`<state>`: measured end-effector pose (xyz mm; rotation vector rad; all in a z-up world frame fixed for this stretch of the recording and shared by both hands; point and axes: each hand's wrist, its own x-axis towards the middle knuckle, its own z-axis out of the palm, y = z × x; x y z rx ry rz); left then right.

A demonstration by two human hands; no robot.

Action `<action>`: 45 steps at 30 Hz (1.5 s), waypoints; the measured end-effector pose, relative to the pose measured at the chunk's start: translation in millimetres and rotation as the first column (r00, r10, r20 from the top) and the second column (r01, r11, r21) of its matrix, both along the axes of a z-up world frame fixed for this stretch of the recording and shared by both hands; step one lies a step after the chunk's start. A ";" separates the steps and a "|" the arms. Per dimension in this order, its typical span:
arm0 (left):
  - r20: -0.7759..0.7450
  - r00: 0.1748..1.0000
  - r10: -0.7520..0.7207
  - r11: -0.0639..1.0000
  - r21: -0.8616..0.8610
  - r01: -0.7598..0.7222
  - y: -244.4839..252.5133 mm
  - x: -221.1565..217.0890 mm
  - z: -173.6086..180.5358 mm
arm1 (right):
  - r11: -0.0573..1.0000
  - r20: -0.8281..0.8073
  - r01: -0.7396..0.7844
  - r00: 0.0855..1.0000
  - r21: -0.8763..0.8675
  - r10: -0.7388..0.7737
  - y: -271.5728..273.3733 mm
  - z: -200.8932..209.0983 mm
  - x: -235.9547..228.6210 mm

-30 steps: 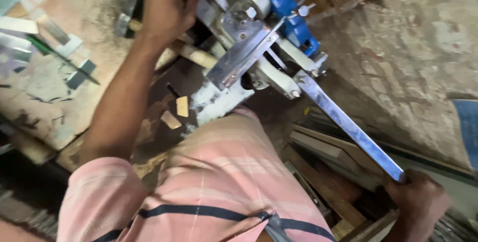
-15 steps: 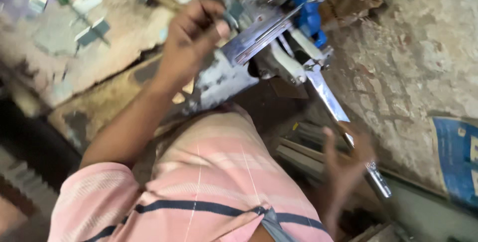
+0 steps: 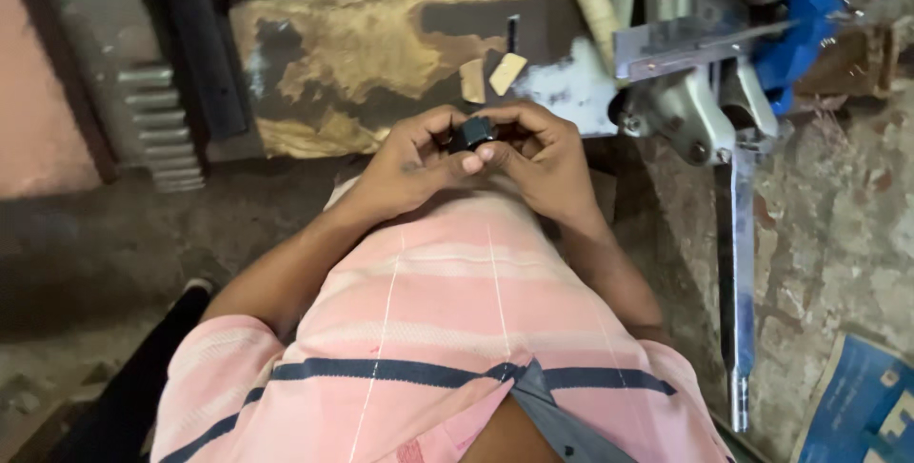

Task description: The person repeatedly picks up small wooden blocks and dark rectangular pieces, aligns them, and uses a hammer to tap them together. The person occasionally uses a metal ruler to check alignment. The assembled pieces are placed on the workbench.

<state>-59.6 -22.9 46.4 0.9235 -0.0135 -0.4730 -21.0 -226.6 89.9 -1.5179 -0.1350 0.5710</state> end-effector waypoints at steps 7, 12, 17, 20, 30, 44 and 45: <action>0.292 0.946 0.140 0.927 0.297 -0.229 20.7 -15.4 -1.4 | 0.987 0.138 -0.038 0.989 -0.156 0.060 16.9 -7.7 -9.8; 0.102 0.990 0.100 0.985 0.129 -0.113 27.0 -19.1 6.8 | 0.993 0.222 -0.106 0.968 -0.056 0.116 22.5 0.9 -11.9; 0.028 0.997 0.073 0.997 -0.007 -0.072 27.1 -12.4 7.5 | 0.993 0.014 -0.030 0.999 -0.113 0.031 22.5 -2.3 -16.8; -0.008 1.000 -0.006 1.000 0.026 0.006 31.2 -6.6 6.8 | 0.989 0.101 -0.049 0.993 -0.143 0.064 23.8 -2.7 -19.4; -0.145 0.988 -0.061 0.996 0.062 0.070 30.9 -2.6 -3.0 | 0.968 0.346 -0.072 0.925 -0.242 0.155 24.6 -2.9 -15.7; -0.342 0.899 0.275 0.955 -0.012 -0.297 42.6 13.9 -25.8 | 0.899 0.410 -0.052 0.878 -0.435 0.249 16.0 -10.1 29.8; -0.373 0.875 0.307 0.948 0.043 -0.314 46.5 16.2 -26.0 | 0.853 0.514 0.011 0.802 -0.523 0.305 14.8 -15.8 39.3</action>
